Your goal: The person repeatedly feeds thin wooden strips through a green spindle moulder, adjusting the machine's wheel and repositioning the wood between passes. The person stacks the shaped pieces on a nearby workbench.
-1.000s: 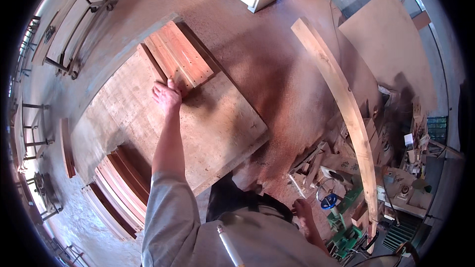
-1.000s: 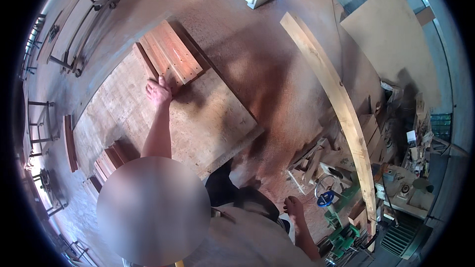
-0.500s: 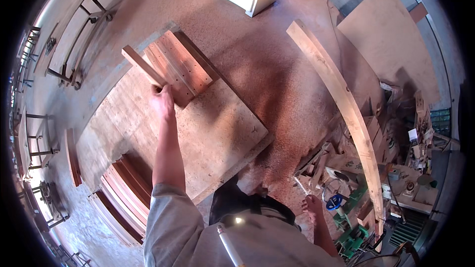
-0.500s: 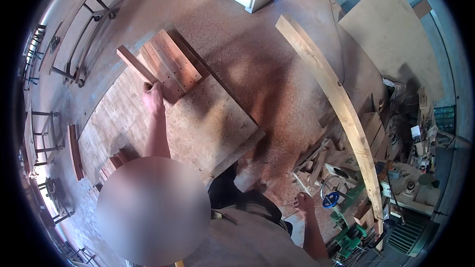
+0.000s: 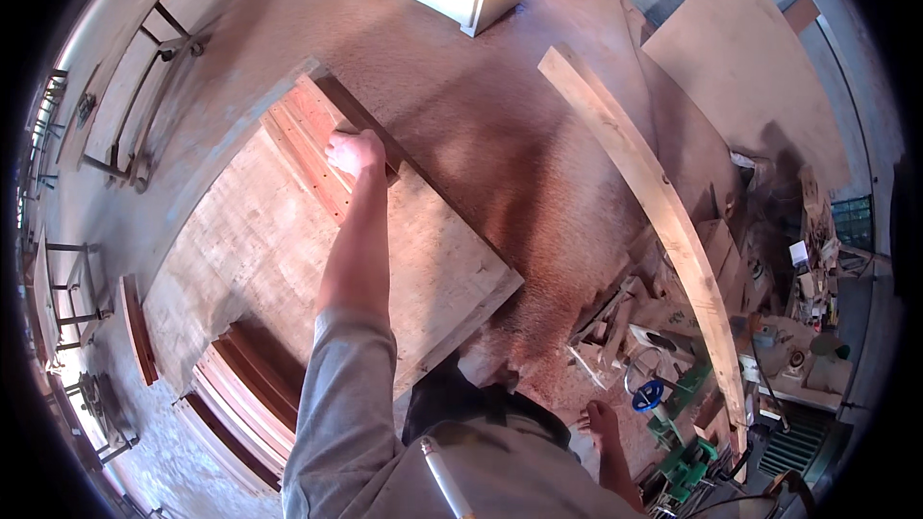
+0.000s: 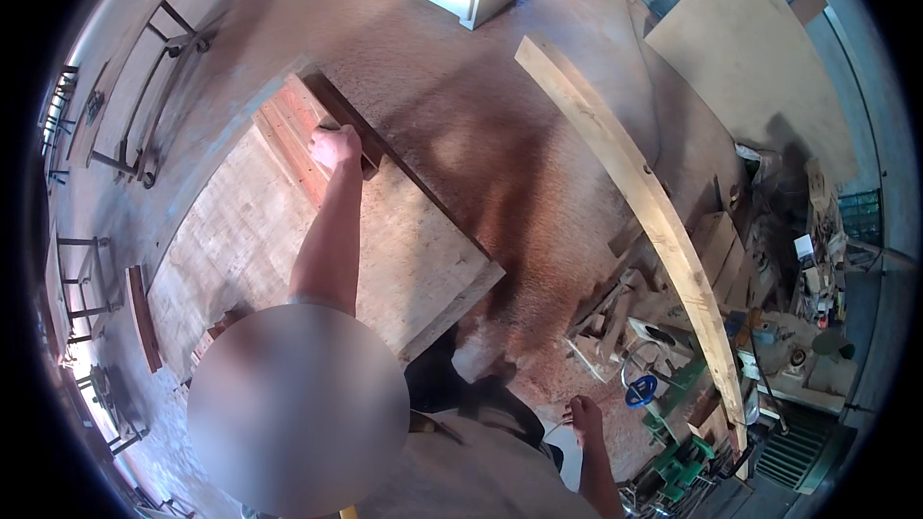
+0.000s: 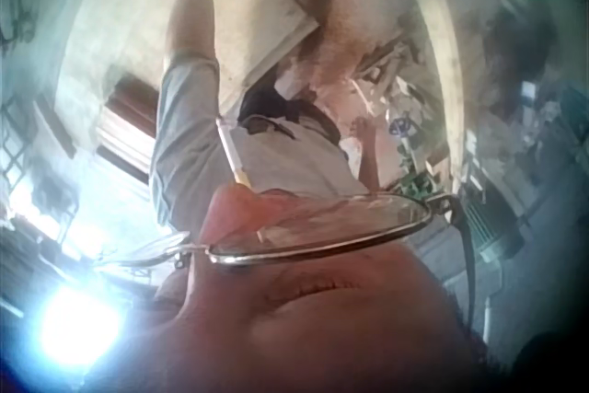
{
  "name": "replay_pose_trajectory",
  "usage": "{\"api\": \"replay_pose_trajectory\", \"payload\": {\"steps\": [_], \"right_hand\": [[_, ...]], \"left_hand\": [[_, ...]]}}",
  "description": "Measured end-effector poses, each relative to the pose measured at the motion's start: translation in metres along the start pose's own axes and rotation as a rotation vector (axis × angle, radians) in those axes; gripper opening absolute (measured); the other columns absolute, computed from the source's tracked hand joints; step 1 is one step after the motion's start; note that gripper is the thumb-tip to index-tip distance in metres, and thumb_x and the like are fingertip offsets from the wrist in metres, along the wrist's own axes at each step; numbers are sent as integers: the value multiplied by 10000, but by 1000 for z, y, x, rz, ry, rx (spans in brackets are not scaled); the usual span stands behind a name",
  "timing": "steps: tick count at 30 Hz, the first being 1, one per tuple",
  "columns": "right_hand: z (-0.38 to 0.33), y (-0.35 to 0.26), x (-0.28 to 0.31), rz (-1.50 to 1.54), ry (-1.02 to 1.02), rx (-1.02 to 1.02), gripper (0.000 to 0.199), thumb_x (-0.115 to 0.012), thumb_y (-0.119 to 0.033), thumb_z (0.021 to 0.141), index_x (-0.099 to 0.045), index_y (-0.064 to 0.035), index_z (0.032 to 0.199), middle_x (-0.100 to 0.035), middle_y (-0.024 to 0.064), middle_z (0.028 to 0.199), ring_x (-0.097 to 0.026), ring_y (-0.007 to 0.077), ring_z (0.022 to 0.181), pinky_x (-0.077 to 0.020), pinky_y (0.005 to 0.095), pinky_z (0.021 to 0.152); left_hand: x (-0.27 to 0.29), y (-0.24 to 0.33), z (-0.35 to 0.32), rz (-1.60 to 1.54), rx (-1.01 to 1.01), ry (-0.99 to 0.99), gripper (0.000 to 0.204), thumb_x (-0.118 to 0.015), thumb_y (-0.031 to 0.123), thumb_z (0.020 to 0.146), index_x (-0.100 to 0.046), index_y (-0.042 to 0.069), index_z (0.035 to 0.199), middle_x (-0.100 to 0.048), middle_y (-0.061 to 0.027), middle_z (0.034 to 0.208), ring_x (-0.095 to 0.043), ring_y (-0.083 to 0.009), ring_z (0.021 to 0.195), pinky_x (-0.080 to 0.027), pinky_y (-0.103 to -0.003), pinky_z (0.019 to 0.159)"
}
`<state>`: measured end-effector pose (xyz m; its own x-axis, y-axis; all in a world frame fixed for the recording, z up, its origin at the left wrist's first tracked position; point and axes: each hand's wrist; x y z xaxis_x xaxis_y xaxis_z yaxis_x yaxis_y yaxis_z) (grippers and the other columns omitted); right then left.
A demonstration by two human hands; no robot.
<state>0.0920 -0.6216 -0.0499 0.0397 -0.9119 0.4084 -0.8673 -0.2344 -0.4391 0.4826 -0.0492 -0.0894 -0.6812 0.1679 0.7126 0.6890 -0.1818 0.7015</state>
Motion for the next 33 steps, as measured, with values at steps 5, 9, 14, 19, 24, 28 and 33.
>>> {"api": "replay_pose_trajectory", "payload": {"steps": [5,9,14,19,24,28,33], "right_hand": [[-9,8,-2,30,26,-54,263,-515,-236,887,-569,-8,1007,-605,108,816,-601,194,643,-511,303,523],[-13,8,-7,25,11,-63,265,-515,-238,890,-569,-8,1010,-604,102,815,-603,191,664,-510,302,532],[-10,-4,-8,11,-8,-8,270,-517,-250,894,-570,-10,1008,-602,107,812,-594,182,653,-495,299,527],[13,-14,-11,-77,-87,33,290,-519,-248,900,-560,-5,1054,-598,89,801,-594,167,633,-484,288,516],[28,-48,-23,-185,-181,106,303,-513,-260,916,-554,-3,1071,-597,89,812,-588,152,624,-493,284,522],[45,-82,-32,-255,-264,197,336,-518,-258,917,-532,19,1107,-600,99,862,-596,152,643,-510,275,532],[69,-103,-41,-320,-342,329,279,-509,-216,900,-551,26,1033,-609,98,835,-601,150,657,-513,277,527]], "left_hand": [[-16,5,3,141,-29,18,267,-596,116,739,-511,46,982,-490,-184,1079,-429,-343,1063,-403,-441,879],[-16,7,4,163,-27,-18,326,-608,153,750,-483,37,1027,-484,-187,1101,-428,-344,1071,-395,-446,899],[9,11,-1,259,-39,-77,667,-679,387,729,-392,-2,1189,-472,-204,1165,-409,-352,1136,-373,-449,944],[71,-52,-9,119,-370,0,652,-669,356,732,-444,-5,1226,-475,-238,1203,-455,-407,1098,-398,-482,930],[215,-178,-27,242,-324,6,662,-675,251,742,-410,-5,1291,-442,-236,1276,-419,-400,1156,-353,-489,976],[332,-251,-48,533,-143,92,640,-680,210,730,-429,-14,1274,-446,-229,1278,-406,-393,1184,-331,-475,1000],[392,-302,-66,748,-27,87,650,-636,237,773,-385,-23,1313,-363,-215,1373,-326,-398,1263,-267,-483,1052]]}}
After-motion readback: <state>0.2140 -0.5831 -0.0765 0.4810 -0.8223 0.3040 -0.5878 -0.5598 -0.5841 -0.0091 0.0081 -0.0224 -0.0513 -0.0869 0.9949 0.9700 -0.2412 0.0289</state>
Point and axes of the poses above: each hand's wrist, its own z-axis towards the middle knuckle, its own x-axis out of the back of the hand, y = z × x
